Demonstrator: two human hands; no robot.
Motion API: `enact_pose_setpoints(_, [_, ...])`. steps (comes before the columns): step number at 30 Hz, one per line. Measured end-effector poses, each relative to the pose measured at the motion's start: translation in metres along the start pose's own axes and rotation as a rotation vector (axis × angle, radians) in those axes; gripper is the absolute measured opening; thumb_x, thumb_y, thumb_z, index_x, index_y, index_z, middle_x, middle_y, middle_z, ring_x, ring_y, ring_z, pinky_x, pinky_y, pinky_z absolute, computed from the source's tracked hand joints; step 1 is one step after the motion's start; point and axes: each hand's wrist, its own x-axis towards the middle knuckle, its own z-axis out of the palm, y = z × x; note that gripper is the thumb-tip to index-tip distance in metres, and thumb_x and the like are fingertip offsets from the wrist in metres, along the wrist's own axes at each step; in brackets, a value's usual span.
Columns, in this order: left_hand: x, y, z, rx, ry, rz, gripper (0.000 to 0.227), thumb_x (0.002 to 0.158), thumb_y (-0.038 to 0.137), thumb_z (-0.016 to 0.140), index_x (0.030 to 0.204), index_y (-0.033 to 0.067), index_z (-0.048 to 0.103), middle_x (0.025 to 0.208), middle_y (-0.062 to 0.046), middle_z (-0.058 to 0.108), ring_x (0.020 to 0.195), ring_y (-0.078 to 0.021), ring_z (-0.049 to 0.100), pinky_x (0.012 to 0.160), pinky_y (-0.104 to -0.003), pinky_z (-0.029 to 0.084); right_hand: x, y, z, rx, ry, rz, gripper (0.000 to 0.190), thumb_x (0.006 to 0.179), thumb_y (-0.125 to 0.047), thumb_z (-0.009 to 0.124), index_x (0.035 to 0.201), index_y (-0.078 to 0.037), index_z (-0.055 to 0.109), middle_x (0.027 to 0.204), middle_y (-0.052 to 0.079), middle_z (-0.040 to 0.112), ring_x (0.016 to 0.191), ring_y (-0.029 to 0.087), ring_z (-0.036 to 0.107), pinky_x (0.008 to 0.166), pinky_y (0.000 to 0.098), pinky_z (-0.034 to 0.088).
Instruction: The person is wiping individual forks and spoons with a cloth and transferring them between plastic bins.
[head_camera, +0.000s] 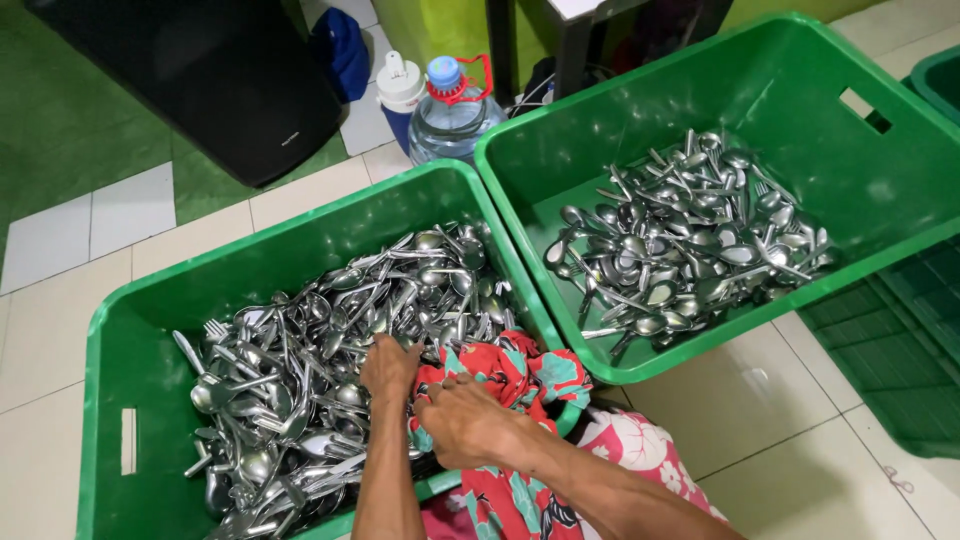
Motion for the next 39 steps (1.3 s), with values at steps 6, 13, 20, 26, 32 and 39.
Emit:
enact_pose_setpoints(6, [-0.022, 0.001, -0.039, -0.083, -0.104, -0.077, 0.029, 0.102, 0.023, 0.053, 0.091, 0.0030, 0.070, 0.074, -0.008, 0.067, 0.064, -0.0216, 0.062, 0.067, -0.038, 0.054, 0.001, 0.000, -0.010, 0.058, -0.012, 0.031, 0.032, 0.076, -0.002, 0.057, 0.105, 0.011, 0.060, 0.101, 0.031, 0.063, 0.089, 0.047, 0.065, 0.095, 0.0625, 0.047])
enact_pose_setpoints(13, [-0.061, -0.006, -0.088, -0.161, 0.046, -0.086, 0.026, 0.099, 0.005, 0.046, 0.083, 0.0020, 0.068, 0.087, -0.017, 0.071, 0.068, -0.0262, 0.064, 0.070, -0.044, 0.057, -0.002, 0.000, -0.019, 0.090, 0.081, 0.059, 0.031, 0.079, -0.005, 0.063, 0.107, 0.008, 0.062, 0.101, 0.024, 0.064, 0.076, 0.041, 0.066, 0.074, 0.0536, 0.055])
enact_pose_setpoints(20, [-0.116, 0.012, -0.125, -0.211, 0.290, 0.090, 0.031, 0.108, 0.013, 0.045, 0.107, -0.0034, 0.072, 0.084, -0.022, 0.070, 0.085, -0.0358, 0.071, 0.086, -0.052, 0.055, -0.008, -0.010, -0.060, 0.355, 0.254, 0.215, 0.035, 0.091, -0.004, 0.053, 0.122, 0.008, 0.064, 0.121, 0.029, 0.062, 0.102, 0.041, 0.068, 0.097, 0.0591, 0.052])
enact_pose_setpoints(26, [-0.163, 0.035, -0.153, -0.457, 0.252, 0.321, 0.033, 0.109, 0.013, 0.043, 0.108, -0.0062, 0.070, 0.095, -0.027, 0.068, 0.094, -0.0410, 0.068, 0.091, -0.054, 0.052, 0.001, 0.015, -0.067, 0.359, 0.346, 0.138, 0.035, 0.085, -0.012, 0.058, 0.116, -0.001, 0.071, 0.145, 0.025, 0.049, 0.143, 0.046, 0.038, 0.117, 0.0729, 0.019])
enact_pose_setpoints(32, [-0.125, 0.017, -0.124, -0.769, 0.340, 0.264, 0.038, 0.105, 0.036, 0.060, 0.081, 0.0103, 0.073, 0.069, -0.010, 0.068, 0.068, -0.0225, 0.061, 0.073, -0.038, 0.049, -0.010, 0.004, -0.074, 0.637, 0.373, 0.073, 0.026, 0.089, -0.005, 0.057, 0.108, 0.007, 0.071, 0.106, 0.023, 0.065, 0.109, 0.041, 0.062, 0.110, 0.0620, 0.038])
enact_pose_setpoints(39, [-0.124, 0.031, -0.103, -1.001, 0.082, 0.335, 0.042, 0.104, 0.036, 0.059, 0.083, 0.0021, 0.071, 0.077, -0.011, 0.060, 0.081, -0.0238, 0.055, 0.079, -0.039, 0.046, 0.006, 0.017, -0.048, 0.748, 0.583, 0.023, 0.018, 0.088, -0.003, 0.064, 0.103, 0.002, 0.073, 0.100, 0.016, 0.067, 0.106, 0.035, 0.066, 0.101, 0.0528, 0.047])
